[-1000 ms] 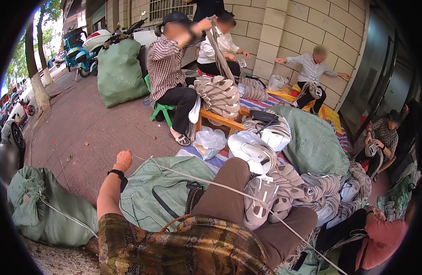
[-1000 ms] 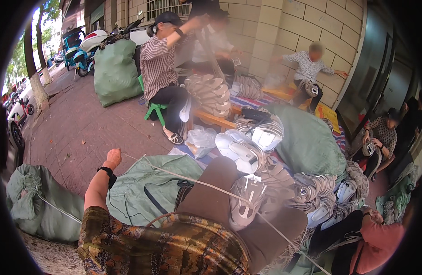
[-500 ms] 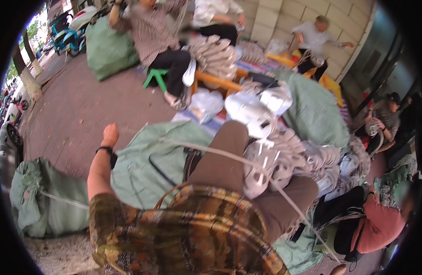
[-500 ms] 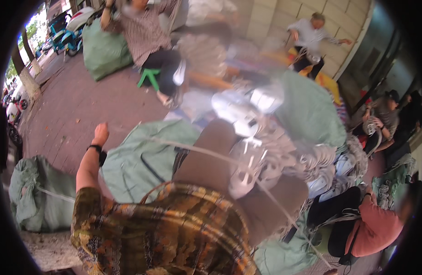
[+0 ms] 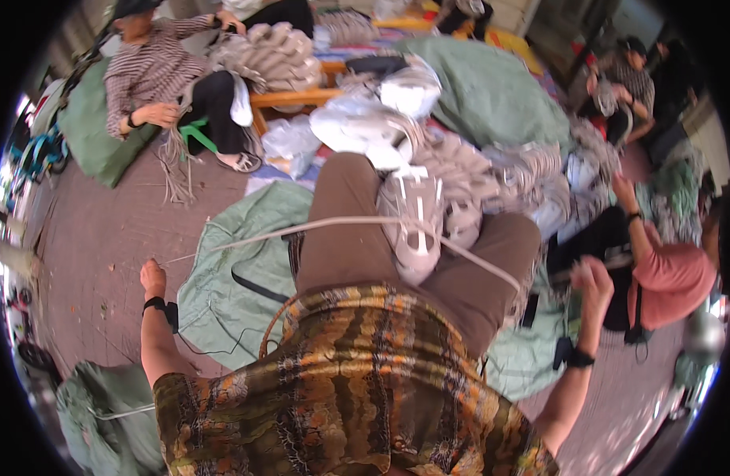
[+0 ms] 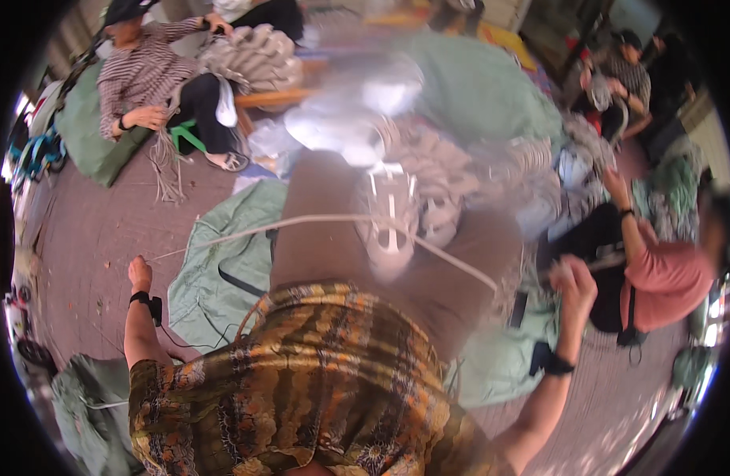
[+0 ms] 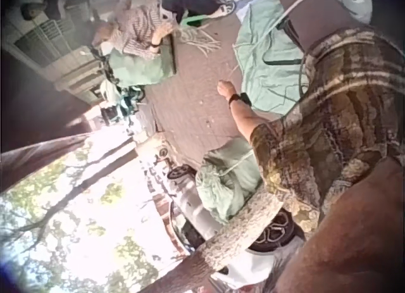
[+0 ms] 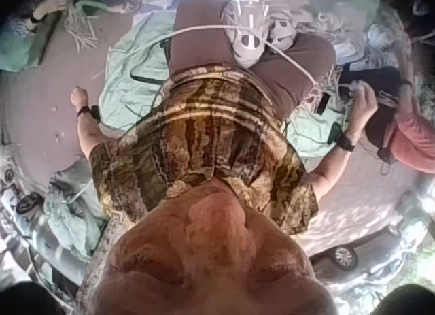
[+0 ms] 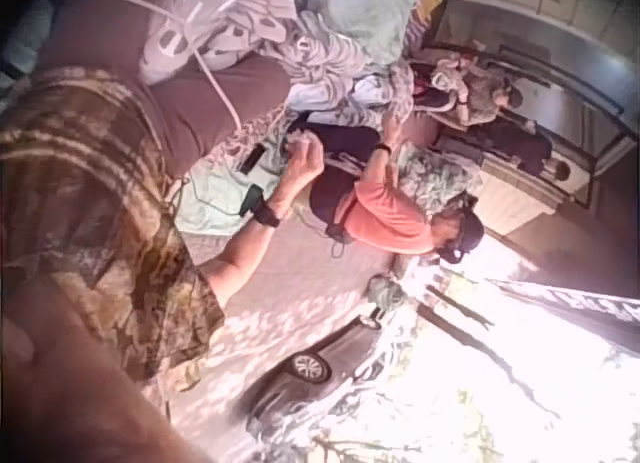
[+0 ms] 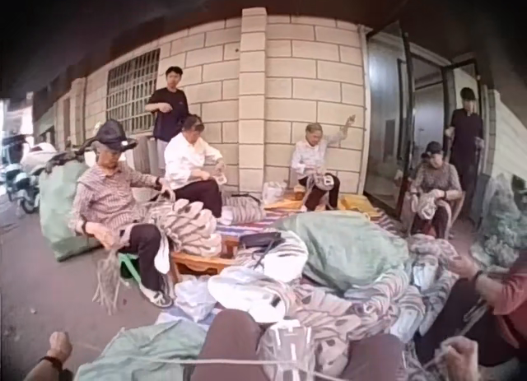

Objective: The person sits on a tarp on the sidewalk and laces a white sneaker held on their lap. They repeatedly thread the laces through the eyelets, pull them tight, and adjust the fit. Other people are sitting nearby performing similar tasks.

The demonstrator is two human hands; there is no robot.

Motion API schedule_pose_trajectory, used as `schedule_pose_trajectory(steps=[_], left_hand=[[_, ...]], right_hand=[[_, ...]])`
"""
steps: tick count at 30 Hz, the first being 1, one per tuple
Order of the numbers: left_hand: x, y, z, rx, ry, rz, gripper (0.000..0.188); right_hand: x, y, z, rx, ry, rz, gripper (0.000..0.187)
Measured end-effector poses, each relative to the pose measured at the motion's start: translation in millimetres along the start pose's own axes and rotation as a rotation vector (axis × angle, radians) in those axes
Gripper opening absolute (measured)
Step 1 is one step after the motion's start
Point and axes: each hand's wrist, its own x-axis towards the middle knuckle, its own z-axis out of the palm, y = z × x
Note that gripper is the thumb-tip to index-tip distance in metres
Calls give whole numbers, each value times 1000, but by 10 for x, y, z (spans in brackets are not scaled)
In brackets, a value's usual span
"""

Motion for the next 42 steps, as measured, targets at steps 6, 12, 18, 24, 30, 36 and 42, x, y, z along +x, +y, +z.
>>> schedule_pose_trajectory(steps=[6,12,18,24,30,36,42], left_hand=[[-14,32,-175,72,-159,-80,17],[-100,-58,-205,42,-133,-96,17],[83,71,-158,-164,-5,63,16],[38,1901,-1291,-1106,-167,161,9],[-465,3578,-2181,-1522,-353,564,8],[-804,4746,-1985,-1478,-534,752,7],[-1150,5153,-1706,-1378,-339,753,4]], right_hand=[[222,-315,1392,88,-322,-58,10],[340,-52,2299,269,-494,72,10],[411,403,2714,67,-465,69,12],[406,445,2738,14,-423,58,14],[419,539,2849,-129,-357,-95,14],[376,408,2847,-196,-390,-195,13],[378,362,2825,-211,-458,-191,12]])
